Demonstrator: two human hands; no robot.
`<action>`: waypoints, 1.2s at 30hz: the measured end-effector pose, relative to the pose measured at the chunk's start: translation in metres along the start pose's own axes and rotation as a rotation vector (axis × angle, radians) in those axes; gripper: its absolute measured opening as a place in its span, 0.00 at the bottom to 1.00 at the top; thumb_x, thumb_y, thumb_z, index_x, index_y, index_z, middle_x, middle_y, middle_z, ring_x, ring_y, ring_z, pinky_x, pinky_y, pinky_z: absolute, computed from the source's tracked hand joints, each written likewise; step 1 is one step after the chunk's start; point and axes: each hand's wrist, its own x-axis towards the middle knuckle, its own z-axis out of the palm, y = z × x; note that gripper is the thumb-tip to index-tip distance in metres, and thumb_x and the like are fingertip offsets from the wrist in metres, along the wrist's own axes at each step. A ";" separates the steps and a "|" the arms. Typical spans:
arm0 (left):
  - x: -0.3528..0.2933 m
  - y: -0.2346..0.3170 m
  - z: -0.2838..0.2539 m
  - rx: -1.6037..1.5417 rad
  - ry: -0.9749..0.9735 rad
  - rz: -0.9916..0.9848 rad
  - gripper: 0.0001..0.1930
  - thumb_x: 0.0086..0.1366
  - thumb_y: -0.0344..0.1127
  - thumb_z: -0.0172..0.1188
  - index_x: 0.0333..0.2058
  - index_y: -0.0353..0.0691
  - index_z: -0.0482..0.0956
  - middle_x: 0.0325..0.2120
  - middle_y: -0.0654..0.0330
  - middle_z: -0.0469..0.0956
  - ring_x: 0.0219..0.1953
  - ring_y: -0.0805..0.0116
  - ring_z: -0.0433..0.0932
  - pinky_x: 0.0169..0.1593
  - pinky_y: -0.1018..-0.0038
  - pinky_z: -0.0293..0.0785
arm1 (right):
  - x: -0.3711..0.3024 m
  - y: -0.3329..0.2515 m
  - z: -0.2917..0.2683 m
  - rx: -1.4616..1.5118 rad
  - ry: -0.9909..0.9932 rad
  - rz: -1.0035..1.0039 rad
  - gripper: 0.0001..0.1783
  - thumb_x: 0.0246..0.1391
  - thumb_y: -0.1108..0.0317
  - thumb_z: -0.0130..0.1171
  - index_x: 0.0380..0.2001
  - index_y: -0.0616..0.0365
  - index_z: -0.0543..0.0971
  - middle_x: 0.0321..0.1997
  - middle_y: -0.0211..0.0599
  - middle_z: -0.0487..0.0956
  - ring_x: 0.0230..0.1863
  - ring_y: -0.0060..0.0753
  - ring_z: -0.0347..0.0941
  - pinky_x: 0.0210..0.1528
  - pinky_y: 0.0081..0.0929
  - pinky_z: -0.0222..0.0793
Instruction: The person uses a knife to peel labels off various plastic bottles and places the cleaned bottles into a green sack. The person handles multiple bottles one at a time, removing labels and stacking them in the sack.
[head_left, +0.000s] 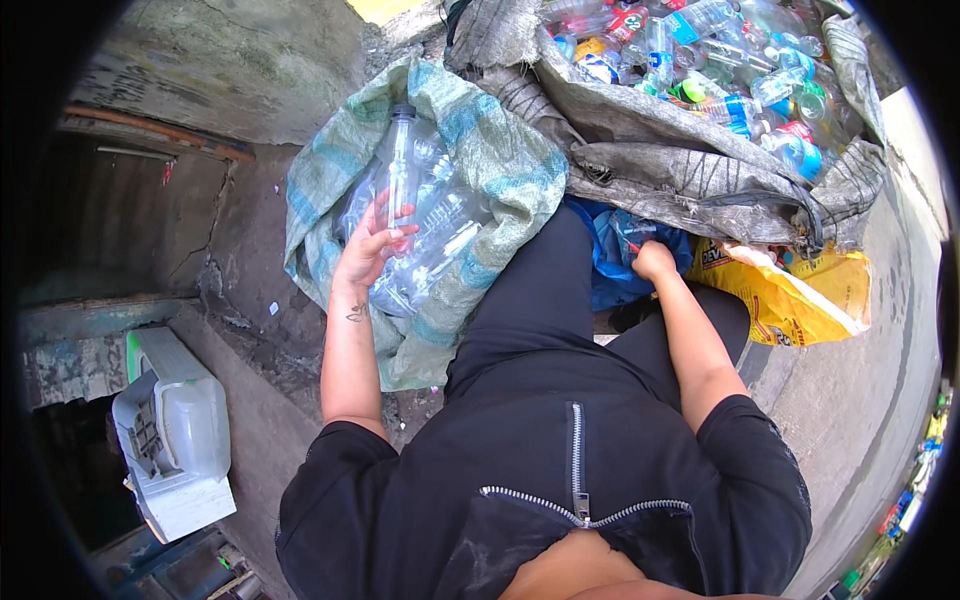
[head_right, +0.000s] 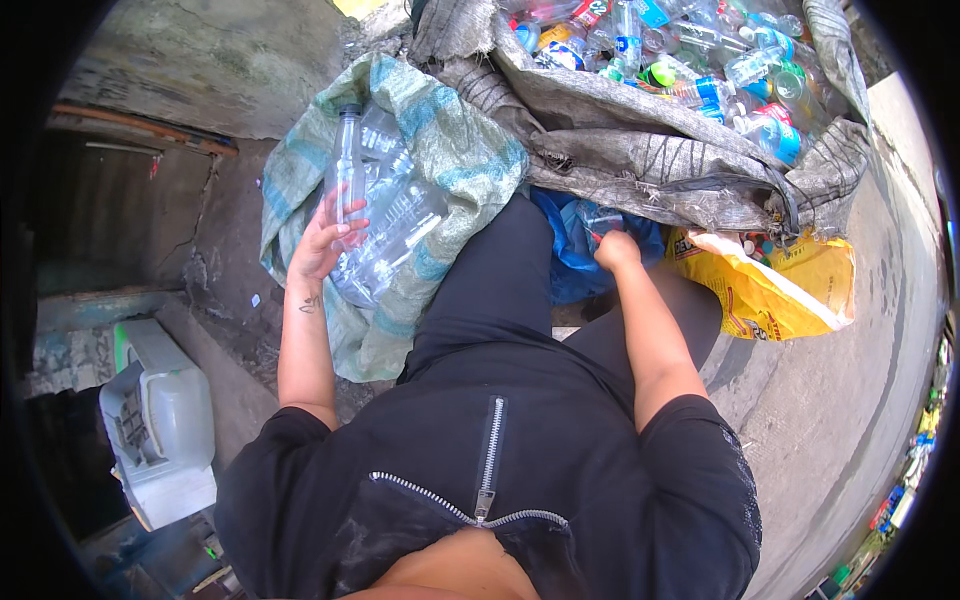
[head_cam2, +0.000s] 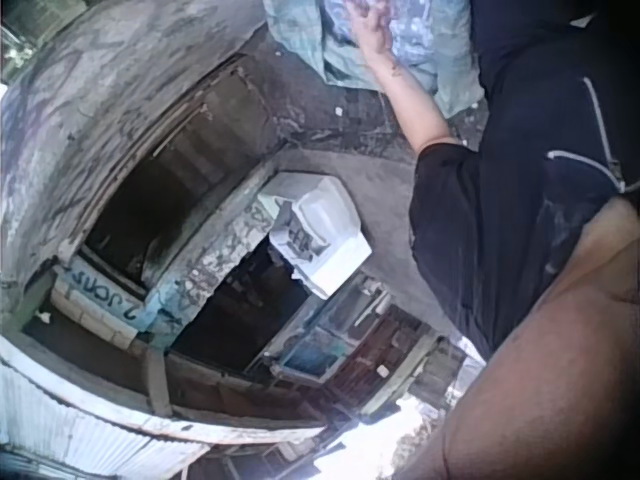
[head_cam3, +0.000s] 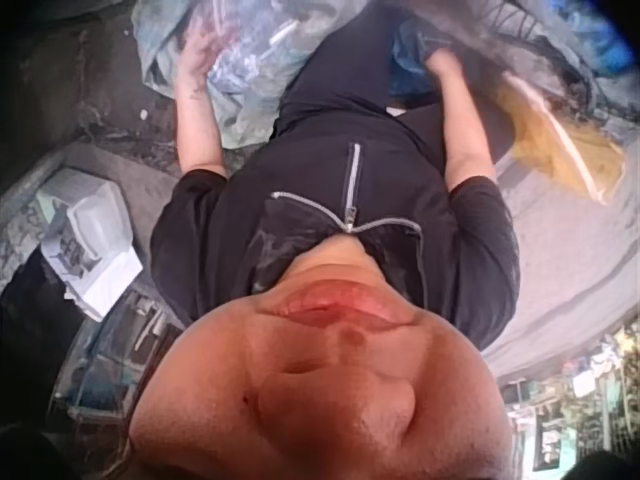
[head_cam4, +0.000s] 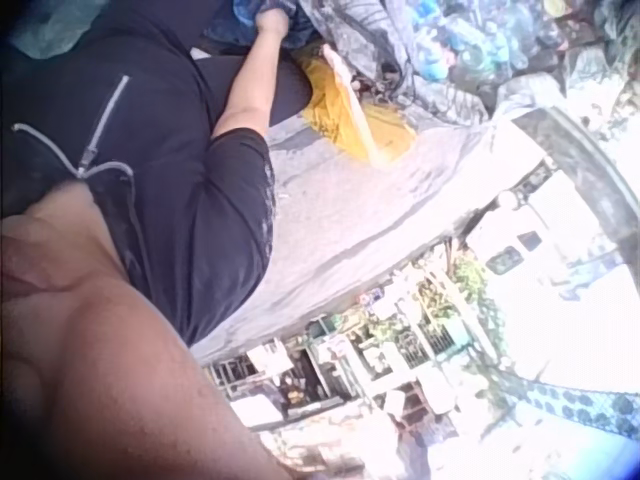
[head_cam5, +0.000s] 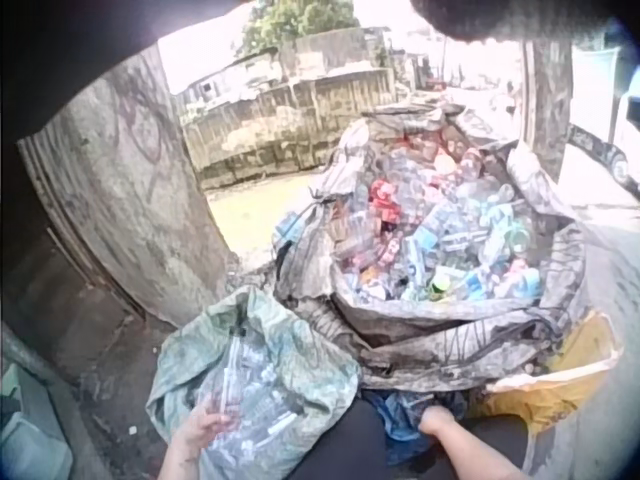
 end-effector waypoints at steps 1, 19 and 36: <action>-0.002 0.000 0.006 0.146 0.057 0.051 0.45 0.47 0.30 0.66 0.64 0.43 0.54 0.52 0.49 0.69 0.46 0.58 0.76 0.43 0.69 0.75 | -0.009 -0.006 -0.019 -0.010 -0.075 -0.022 0.13 0.40 0.66 0.58 0.29 0.64 0.82 0.31 0.51 0.81 0.35 0.44 0.80 0.42 0.34 0.75; -0.005 0.033 0.136 1.114 0.191 0.587 0.34 0.40 0.28 0.66 0.52 0.48 0.72 0.39 0.60 0.78 0.37 0.63 0.78 0.40 0.71 0.76 | -0.138 -0.174 -0.218 0.747 0.625 -0.581 0.31 0.55 0.45 0.57 0.13 0.61 0.67 0.10 0.29 0.60 0.18 0.20 0.53 0.20 0.28 0.52; -0.010 -0.012 0.089 0.449 -0.577 -0.097 0.42 0.42 0.32 0.69 0.59 0.44 0.63 0.39 0.55 0.77 0.33 0.66 0.79 0.35 0.72 0.78 | -0.192 -0.149 -0.233 0.608 0.003 -0.636 0.16 0.51 0.59 0.64 0.36 0.60 0.78 0.23 0.32 0.77 0.24 0.23 0.71 0.29 0.27 0.68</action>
